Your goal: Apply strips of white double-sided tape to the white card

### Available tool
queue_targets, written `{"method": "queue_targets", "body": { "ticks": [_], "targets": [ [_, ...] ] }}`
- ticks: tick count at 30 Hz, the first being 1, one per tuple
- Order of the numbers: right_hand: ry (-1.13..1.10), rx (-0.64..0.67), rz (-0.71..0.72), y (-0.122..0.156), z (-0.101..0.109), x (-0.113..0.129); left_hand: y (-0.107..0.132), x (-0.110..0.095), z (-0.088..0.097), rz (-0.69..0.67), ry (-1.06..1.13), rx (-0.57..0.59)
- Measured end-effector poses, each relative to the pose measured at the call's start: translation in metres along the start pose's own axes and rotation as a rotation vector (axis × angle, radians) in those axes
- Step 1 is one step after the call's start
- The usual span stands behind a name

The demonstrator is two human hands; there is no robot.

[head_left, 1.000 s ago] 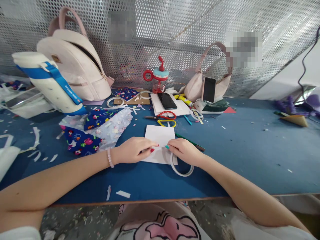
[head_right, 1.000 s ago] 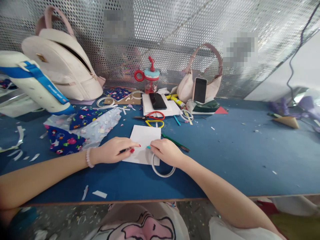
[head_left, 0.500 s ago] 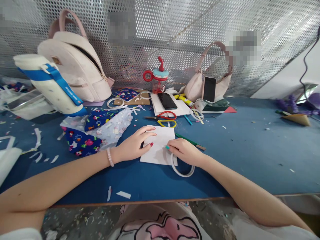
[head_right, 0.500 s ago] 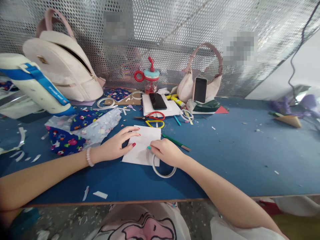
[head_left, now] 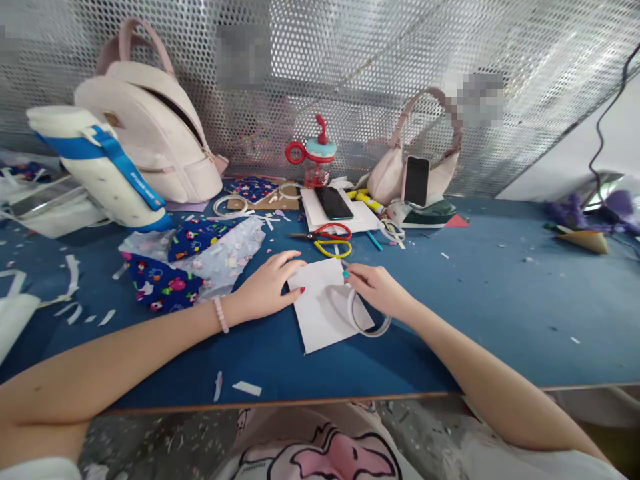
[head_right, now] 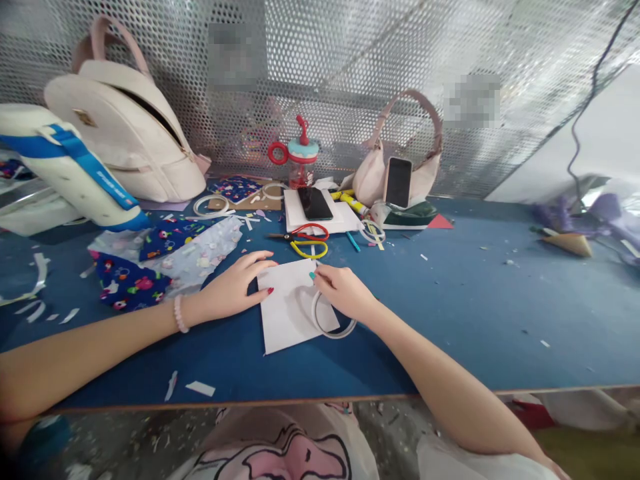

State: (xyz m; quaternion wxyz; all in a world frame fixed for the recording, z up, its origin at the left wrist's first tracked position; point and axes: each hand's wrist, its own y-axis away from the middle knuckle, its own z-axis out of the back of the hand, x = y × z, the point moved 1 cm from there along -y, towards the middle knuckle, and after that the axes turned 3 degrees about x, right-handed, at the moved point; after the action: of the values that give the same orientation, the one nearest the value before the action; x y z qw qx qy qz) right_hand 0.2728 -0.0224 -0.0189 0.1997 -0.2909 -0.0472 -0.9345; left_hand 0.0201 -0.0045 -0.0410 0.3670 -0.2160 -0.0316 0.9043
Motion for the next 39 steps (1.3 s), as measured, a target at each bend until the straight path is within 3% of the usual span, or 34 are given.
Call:
{"method": "queue_targets", "body": {
  "ticks": [9,24,31,39],
  "targets": [
    [0.022,-0.037,-0.032,-0.008,0.010,-0.020,0.001,-0.003,0.000,-0.074,0.091,0.091],
    [-0.087,0.208,0.076,0.004,0.035,-0.004,0.000,-0.004,0.001,-0.121,0.173,0.171],
    [0.022,-0.016,0.100,0.010,0.042,-0.004,0.000,-0.003,0.000,-0.158,0.180,0.206],
    [0.555,-0.133,0.435,0.020,0.018,0.016,-0.001,-0.004,-0.003,-0.213,0.156,0.173]
  ]
}}
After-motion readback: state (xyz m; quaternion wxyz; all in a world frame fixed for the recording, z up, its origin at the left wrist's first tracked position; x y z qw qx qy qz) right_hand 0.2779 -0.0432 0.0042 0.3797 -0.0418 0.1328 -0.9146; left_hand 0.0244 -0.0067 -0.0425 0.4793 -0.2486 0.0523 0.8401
